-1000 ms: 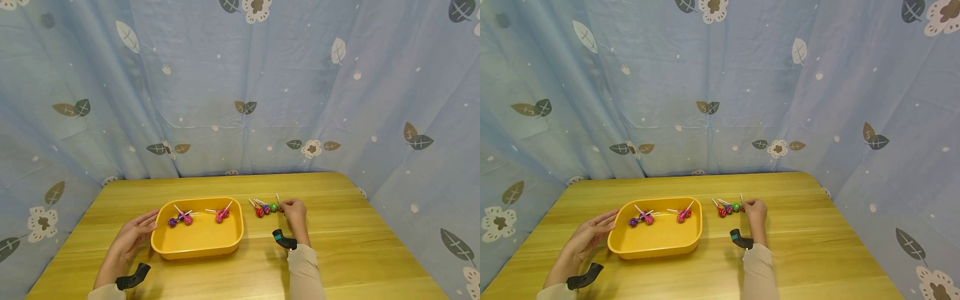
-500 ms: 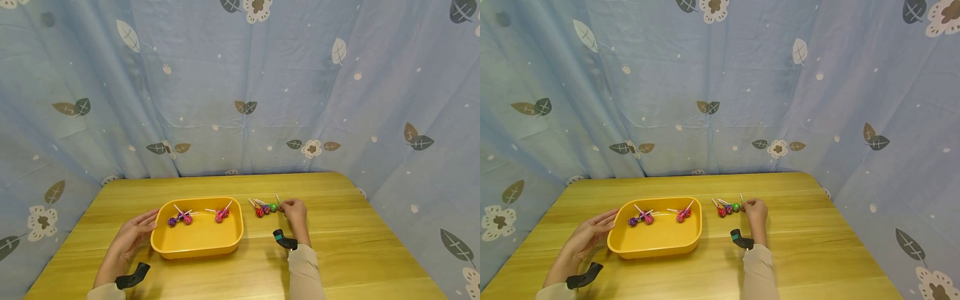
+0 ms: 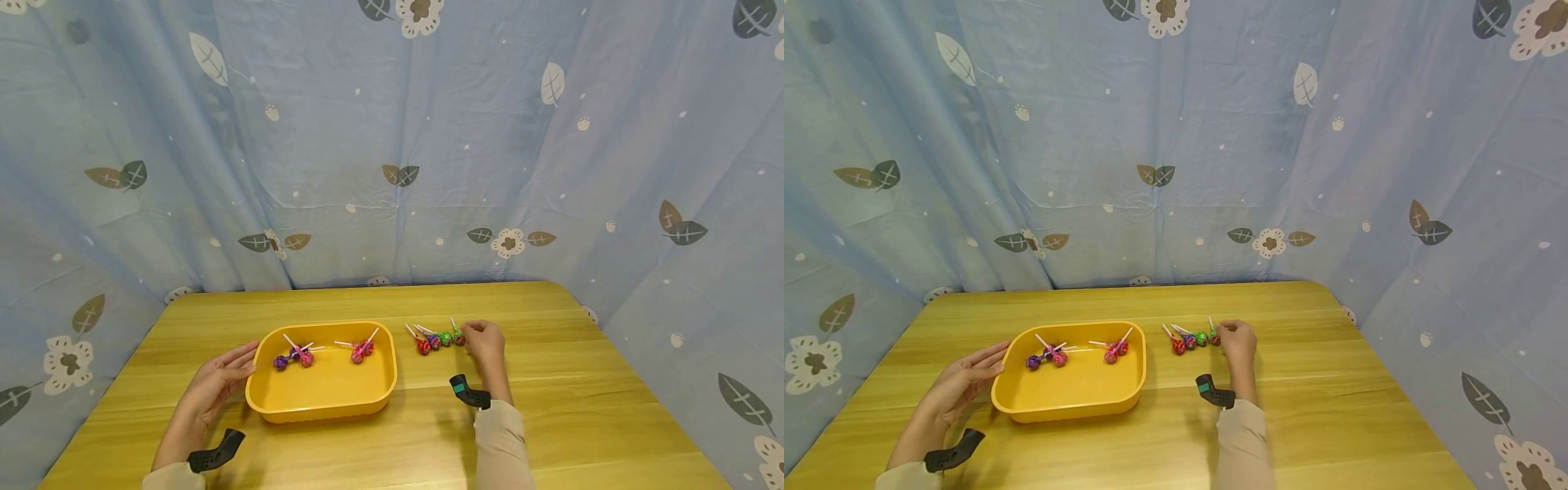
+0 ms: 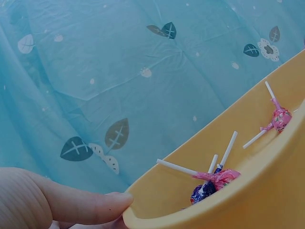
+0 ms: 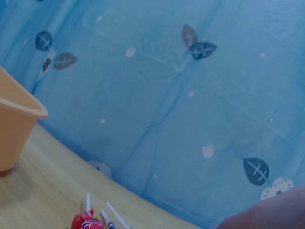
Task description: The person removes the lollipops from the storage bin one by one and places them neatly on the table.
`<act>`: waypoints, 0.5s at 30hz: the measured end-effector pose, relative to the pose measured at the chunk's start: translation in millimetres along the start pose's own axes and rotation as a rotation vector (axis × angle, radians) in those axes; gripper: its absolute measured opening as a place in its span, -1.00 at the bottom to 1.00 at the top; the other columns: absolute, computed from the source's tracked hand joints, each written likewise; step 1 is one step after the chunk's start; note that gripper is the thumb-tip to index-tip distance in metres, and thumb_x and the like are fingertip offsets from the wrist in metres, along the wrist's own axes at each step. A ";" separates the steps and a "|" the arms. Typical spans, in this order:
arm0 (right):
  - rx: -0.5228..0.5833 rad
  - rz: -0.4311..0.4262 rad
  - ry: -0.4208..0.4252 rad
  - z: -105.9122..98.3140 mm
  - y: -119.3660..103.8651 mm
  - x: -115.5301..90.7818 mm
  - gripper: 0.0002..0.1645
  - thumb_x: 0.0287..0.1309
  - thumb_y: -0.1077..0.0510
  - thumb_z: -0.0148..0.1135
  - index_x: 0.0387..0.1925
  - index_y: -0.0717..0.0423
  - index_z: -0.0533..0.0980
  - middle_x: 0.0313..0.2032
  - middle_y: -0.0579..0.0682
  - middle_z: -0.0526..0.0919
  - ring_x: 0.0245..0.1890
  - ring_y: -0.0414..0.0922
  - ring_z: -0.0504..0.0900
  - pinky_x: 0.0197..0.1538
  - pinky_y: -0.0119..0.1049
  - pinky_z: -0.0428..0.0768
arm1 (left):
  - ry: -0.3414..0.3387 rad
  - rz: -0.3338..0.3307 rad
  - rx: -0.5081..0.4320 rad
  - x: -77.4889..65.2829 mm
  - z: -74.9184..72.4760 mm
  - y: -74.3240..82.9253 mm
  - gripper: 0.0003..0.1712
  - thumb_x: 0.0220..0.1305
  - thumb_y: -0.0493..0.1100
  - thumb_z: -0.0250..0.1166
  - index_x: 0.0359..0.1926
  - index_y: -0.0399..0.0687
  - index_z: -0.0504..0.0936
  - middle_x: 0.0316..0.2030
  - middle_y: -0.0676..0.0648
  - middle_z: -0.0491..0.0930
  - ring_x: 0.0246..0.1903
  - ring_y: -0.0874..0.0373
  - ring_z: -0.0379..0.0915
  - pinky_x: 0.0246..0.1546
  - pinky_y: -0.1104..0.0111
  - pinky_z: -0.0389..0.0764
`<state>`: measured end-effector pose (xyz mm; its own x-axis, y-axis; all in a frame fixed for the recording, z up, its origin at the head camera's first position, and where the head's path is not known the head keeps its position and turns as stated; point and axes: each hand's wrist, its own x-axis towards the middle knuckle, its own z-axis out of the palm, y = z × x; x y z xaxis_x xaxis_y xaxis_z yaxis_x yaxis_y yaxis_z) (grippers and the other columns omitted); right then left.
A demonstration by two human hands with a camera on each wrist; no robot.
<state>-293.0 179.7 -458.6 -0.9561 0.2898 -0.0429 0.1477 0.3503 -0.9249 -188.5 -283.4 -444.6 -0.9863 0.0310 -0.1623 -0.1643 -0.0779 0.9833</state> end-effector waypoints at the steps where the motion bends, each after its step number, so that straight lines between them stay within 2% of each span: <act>1: 0.025 0.003 -0.010 -0.6 -2.2 -0.9 -0.68 0.29 0.16 0.20 -0.04 0.31 0.58 -0.12 0.27 0.61 -0.24 0.13 0.64 -0.28 -0.15 0.66 | 0.002 0.001 -0.002 -0.3 0.0 -0.1 -0.22 0.35 -0.32 0.18 0.46 -0.38 0.00 0.34 -0.17 0.21 -0.03 0.41 0.51 0.03 0.37 0.54; 5: 0.087 0.009 -0.033 -3.5 -11.6 -4.4 -0.65 0.32 0.15 0.17 0.00 0.33 0.56 -0.06 0.32 0.57 -0.15 0.19 0.60 -0.14 -0.03 0.65 | 0.006 -0.003 -0.005 -0.7 -0.1 0.0 -0.22 0.35 -0.33 0.19 0.46 -0.38 0.00 0.33 -0.14 0.23 -0.03 0.41 0.51 0.02 0.38 0.54; 11: 0.163 0.017 -0.053 -3.1 -19.5 -5.9 -0.62 0.32 0.16 0.17 0.04 0.36 0.54 -0.03 0.32 0.55 -0.11 0.21 0.58 -0.04 0.01 0.62 | -0.003 -0.004 0.006 0.1 -0.7 -0.1 -0.22 0.36 -0.31 0.19 0.46 -0.37 0.00 0.37 -0.20 0.15 -0.04 0.45 0.49 0.01 0.40 0.54; 15: 0.186 0.022 -0.066 -2.3 -22.4 -7.2 -0.61 0.34 0.15 0.16 0.07 0.34 0.53 -0.01 0.30 0.55 -0.06 0.23 0.56 0.01 0.03 0.59 | -0.008 0.001 0.009 0.3 -1.4 -0.4 -0.22 0.36 -0.31 0.19 0.46 -0.38 0.00 0.35 -0.19 0.17 -0.05 0.46 0.49 0.01 0.40 0.55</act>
<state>-288.9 171.9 -436.6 -0.9687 0.2343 -0.0825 0.1249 0.1721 -0.9771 -188.7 -284.7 -445.2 -0.9863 0.0388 -0.1602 -0.1626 -0.0689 0.9843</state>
